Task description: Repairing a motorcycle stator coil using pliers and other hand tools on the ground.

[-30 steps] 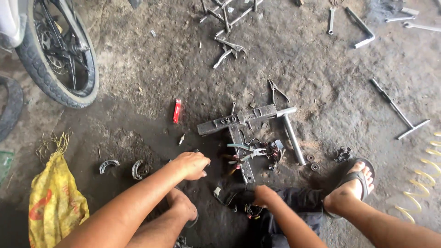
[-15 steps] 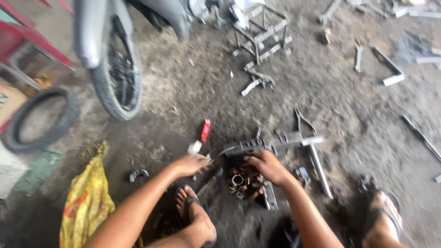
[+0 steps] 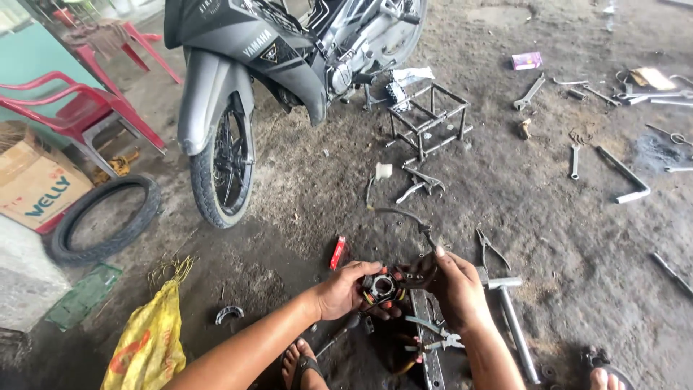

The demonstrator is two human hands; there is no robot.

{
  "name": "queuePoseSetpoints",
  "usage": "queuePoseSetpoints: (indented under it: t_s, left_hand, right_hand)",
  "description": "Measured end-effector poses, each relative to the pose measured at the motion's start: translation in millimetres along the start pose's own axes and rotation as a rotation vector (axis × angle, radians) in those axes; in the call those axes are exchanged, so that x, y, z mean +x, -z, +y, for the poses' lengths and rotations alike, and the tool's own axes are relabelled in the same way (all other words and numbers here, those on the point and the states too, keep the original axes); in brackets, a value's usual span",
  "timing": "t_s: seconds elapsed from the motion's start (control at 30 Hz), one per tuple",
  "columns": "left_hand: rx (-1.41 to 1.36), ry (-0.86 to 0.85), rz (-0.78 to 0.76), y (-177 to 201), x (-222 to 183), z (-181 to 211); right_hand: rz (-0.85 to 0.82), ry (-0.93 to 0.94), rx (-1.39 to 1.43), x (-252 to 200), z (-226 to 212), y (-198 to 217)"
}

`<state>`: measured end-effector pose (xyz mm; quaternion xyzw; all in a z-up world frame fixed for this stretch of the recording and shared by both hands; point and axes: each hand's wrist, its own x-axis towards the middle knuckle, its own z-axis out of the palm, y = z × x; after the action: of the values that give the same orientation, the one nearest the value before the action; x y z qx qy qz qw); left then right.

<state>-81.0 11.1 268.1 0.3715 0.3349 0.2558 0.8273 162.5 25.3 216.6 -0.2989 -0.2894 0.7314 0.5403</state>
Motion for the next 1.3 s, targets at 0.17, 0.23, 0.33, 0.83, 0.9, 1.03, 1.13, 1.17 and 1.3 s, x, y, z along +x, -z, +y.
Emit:
queuePoseSetpoints:
  t_s: [0.17,0.23,0.33,0.83,0.9,1.03,1.13,1.17,1.3]
  left_hand:
    - [0.019,-0.088,0.006,-8.3,9.7,3.3]
    - [0.023,-0.108,0.011,-10.6,12.6,4.6]
    - [-0.023,-0.104,0.035,-14.0,13.8,10.7]
    - [0.341,0.002,0.224,-39.1,12.9,17.0]
    - [0.325,-0.010,0.254,-40.3,14.1,14.7]
    - [0.255,-0.080,0.264,-34.4,13.8,13.2]
    - [0.224,-0.176,0.272,-21.8,16.2,9.9]
    - [0.232,-0.253,0.273,-16.8,18.2,8.6]
    - [0.475,-0.537,0.316,-16.4,18.4,9.9]
  right_hand:
    - [0.085,0.092,-0.044,-3.6,-14.6,-7.4]
    - [0.094,0.082,-0.041,-4.1,-16.5,-6.6]
    - [0.001,0.030,-0.143,-4.0,-15.6,-4.7]
    - [0.010,0.204,-0.499,3.5,12.5,-4.3]
    - [0.100,0.149,-0.365,5.4,14.4,-6.6]
    - [0.153,0.174,-0.194,7.1,15.8,-5.7]
    - [0.160,0.228,-0.072,7.2,12.8,-7.4]
    - [0.194,0.182,-0.050,6.0,10.1,-10.8]
    - [0.251,0.102,0.120,11.9,20.4,-7.9]
